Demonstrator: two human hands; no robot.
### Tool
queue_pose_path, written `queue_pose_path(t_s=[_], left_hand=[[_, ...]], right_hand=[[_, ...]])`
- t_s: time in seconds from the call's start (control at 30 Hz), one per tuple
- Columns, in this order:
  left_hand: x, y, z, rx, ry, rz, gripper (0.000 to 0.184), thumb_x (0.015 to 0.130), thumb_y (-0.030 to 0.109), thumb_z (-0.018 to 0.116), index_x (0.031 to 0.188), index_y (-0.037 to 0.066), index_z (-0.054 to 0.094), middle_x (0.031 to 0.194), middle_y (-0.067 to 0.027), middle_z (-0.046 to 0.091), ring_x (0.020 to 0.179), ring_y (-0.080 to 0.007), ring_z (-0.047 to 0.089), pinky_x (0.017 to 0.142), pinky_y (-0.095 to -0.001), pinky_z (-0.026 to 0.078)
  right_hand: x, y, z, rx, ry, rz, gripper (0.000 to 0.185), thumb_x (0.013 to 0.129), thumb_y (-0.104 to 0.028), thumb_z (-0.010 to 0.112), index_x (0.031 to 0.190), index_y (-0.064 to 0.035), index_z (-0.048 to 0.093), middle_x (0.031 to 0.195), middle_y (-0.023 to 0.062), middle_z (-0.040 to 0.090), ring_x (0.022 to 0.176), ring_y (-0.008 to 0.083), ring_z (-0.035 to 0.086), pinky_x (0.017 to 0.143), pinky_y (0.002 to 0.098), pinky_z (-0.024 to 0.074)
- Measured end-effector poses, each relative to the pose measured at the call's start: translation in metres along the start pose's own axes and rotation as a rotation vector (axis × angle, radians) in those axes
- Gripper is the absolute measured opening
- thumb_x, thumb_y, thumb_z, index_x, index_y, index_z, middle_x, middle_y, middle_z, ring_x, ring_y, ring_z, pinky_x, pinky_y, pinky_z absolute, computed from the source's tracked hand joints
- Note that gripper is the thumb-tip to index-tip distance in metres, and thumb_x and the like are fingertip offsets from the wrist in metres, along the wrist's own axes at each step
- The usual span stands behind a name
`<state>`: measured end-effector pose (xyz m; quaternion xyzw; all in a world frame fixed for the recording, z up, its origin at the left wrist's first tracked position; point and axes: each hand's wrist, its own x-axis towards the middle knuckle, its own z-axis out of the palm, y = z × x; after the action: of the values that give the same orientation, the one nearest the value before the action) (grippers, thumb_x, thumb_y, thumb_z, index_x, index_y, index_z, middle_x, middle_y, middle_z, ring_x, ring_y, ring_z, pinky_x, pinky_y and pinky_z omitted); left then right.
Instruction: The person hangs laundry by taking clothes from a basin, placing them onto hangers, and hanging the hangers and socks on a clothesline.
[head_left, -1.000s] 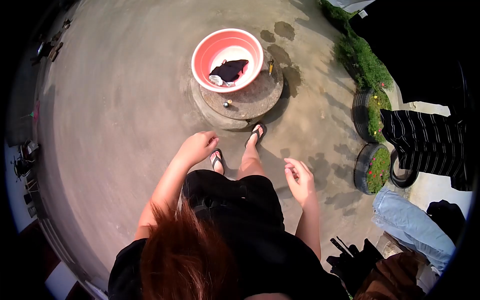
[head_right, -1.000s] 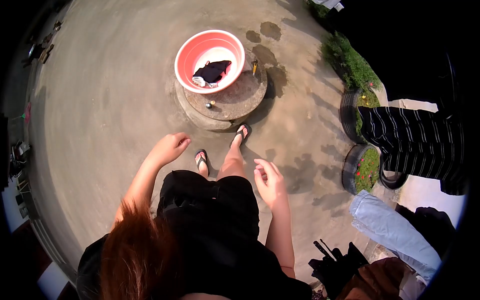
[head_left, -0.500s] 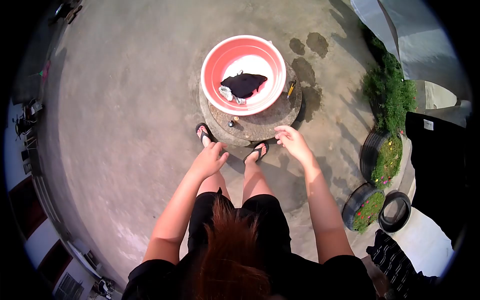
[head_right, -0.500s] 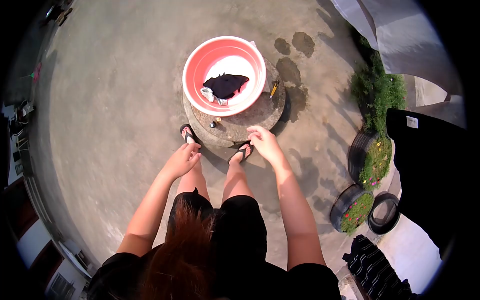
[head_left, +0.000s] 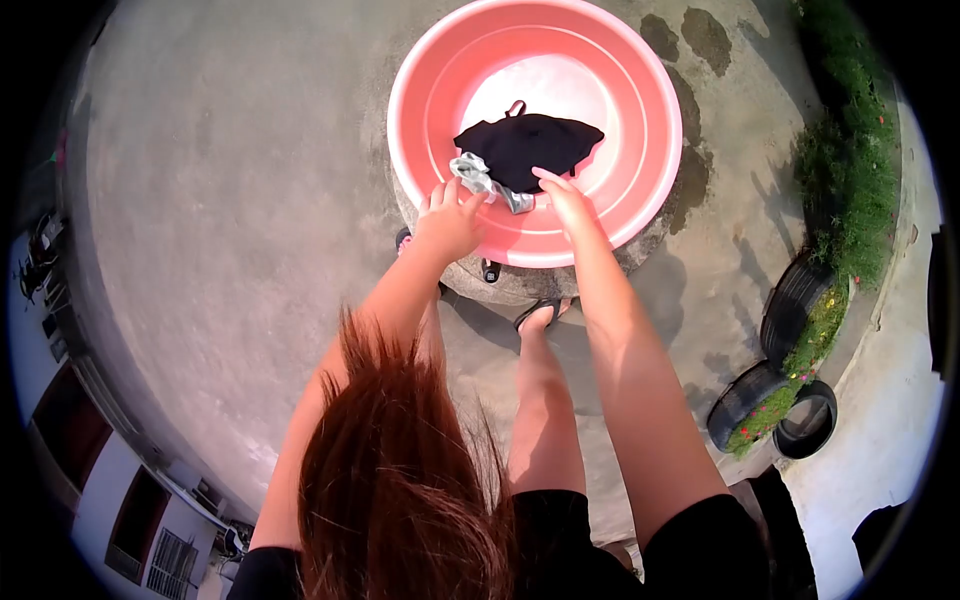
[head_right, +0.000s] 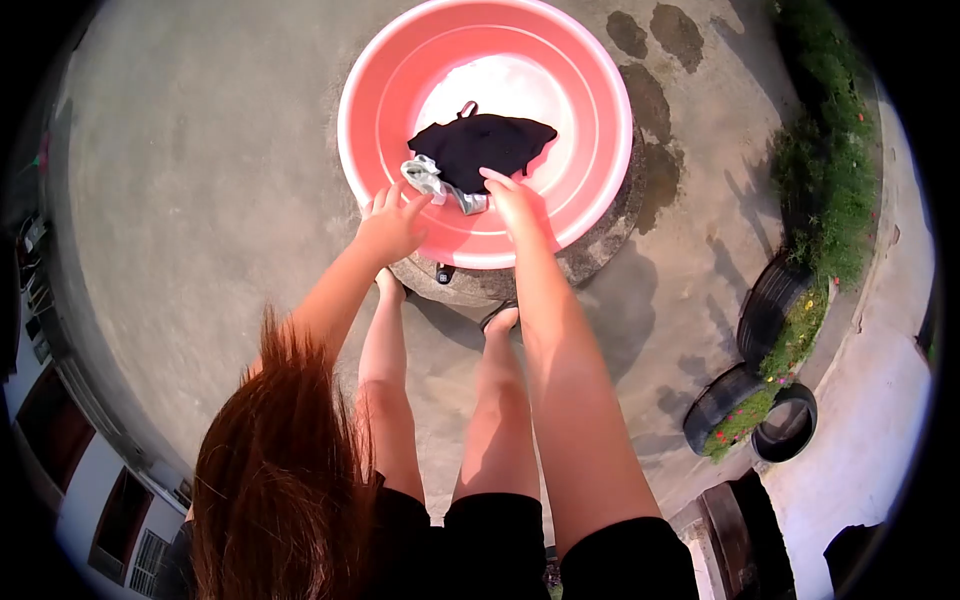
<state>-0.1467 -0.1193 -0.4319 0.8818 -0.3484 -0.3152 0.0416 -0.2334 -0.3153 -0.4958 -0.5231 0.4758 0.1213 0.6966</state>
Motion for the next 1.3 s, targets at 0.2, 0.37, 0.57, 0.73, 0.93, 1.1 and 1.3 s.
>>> queue_pose_path(t_s=[0.2, 0.37, 0.57, 0.73, 0.93, 1.1, 1.3], left_hand=[[0.026, -0.025, 0.052, 0.007, 0.057, 0.105, 0.063, 0.075, 0.028, 0.064, 0.135, 0.026, 0.045, 0.146, -0.0159, 0.031, 0.136, -0.039, 0.027, 0.108, -0.052, 0.028], [0.06, 0.001, 0.063, -0.009, -0.022, 0.024, 0.068, 0.078, 0.033, 0.064, 0.14, 0.035, 0.037, 0.152, -0.0132, 0.021, 0.139, -0.0423, 0.019, 0.107, -0.0614, 0.024], [0.108, 0.024, 0.079, 0.131, -0.123, -0.19, 0.057, 0.083, 0.032, 0.061, 0.137, 0.035, 0.043, 0.153, -0.0091, 0.018, 0.135, -0.0412, 0.028, 0.102, -0.0665, 0.025], [0.13, 0.01, 0.113, 0.076, -0.124, -0.19, 0.036, 0.079, 0.018, 0.061, 0.115, 0.017, 0.061, 0.128, -0.0101, 0.046, 0.113, -0.0311, 0.051, 0.089, -0.0483, 0.046], [0.095, 0.006, 0.036, -0.759, -0.065, -0.243, 0.016, 0.074, 0.003, 0.051, 0.087, 0.005, 0.06, 0.087, -0.0155, 0.065, 0.075, -0.0306, 0.063, 0.068, -0.0355, 0.051], [-0.018, 0.011, -0.1, -1.447, -0.065, -0.079, 0.016, 0.073, -0.002, 0.043, 0.06, 0.002, 0.052, 0.055, -0.0048, 0.051, 0.053, -0.0138, 0.051, 0.051, -0.0249, 0.038], [-0.16, 0.007, -0.223, -1.283, -0.264, -0.084, 0.035, 0.092, 0.029, 0.057, 0.066, 0.006, 0.052, 0.055, 0.0011, 0.049, 0.049, -0.0081, 0.044, 0.049, -0.0247, 0.036]], right_hand=[[0.012, -0.029, -0.015, 0.472, 0.105, -0.153, 0.04, 0.087, 0.0, 0.045, 0.125, -0.0027, 0.058, 0.096, 0.0042, 0.057, 0.081, 0.0102, 0.052, 0.088, 0.03, 0.0455], [-0.082, -0.098, -0.06, 0.156, 0.171, -0.567, 0.038, 0.088, 0.001, 0.042, 0.122, 0.0047, 0.058, 0.109, 0.0061, 0.055, 0.108, 0.0096, 0.048, 0.097, 0.0235, 0.0348], [-0.204, -0.124, -0.08, 0.273, 0.203, -0.759, 0.047, 0.087, 0.0, 0.038, 0.131, 0.0171, 0.039, 0.133, 0.0253, 0.046, 0.124, 0.0294, 0.046, 0.108, 0.0399, 0.0319], [-0.255, -0.126, -0.093, 0.325, 0.185, -0.879, 0.05, 0.087, -0.005, 0.039, 0.132, 0.0171, 0.036, 0.134, 0.027, 0.045, 0.127, 0.0326, 0.043, 0.11, 0.0421, 0.029], [-0.299, -0.149, -0.077, 0.367, 0.289, -0.808, 0.048, 0.086, -0.013, 0.053, 0.126, 0.0144, 0.046, 0.127, 0.0214, 0.049, 0.123, 0.0279, 0.044, 0.108, 0.0405, 0.0304], [-0.37, -0.187, -0.052, 0.361, 0.274, -0.816, 0.027, 0.086, -0.018, 0.06, 0.099, 0.0048, 0.053, 0.1, 0.0081, 0.052, 0.103, 0.0168, 0.048, 0.094, 0.028, 0.0343], [-0.496, -0.225, -0.01, 0.306, 0.467, -0.813, 0.032, 0.081, -0.004, 0.064, 0.078, -0.0122, 0.033, 0.081, -0.0031, 0.038, 0.076, 0.005, 0.036, 0.069, 0.0183, 0.0286]])
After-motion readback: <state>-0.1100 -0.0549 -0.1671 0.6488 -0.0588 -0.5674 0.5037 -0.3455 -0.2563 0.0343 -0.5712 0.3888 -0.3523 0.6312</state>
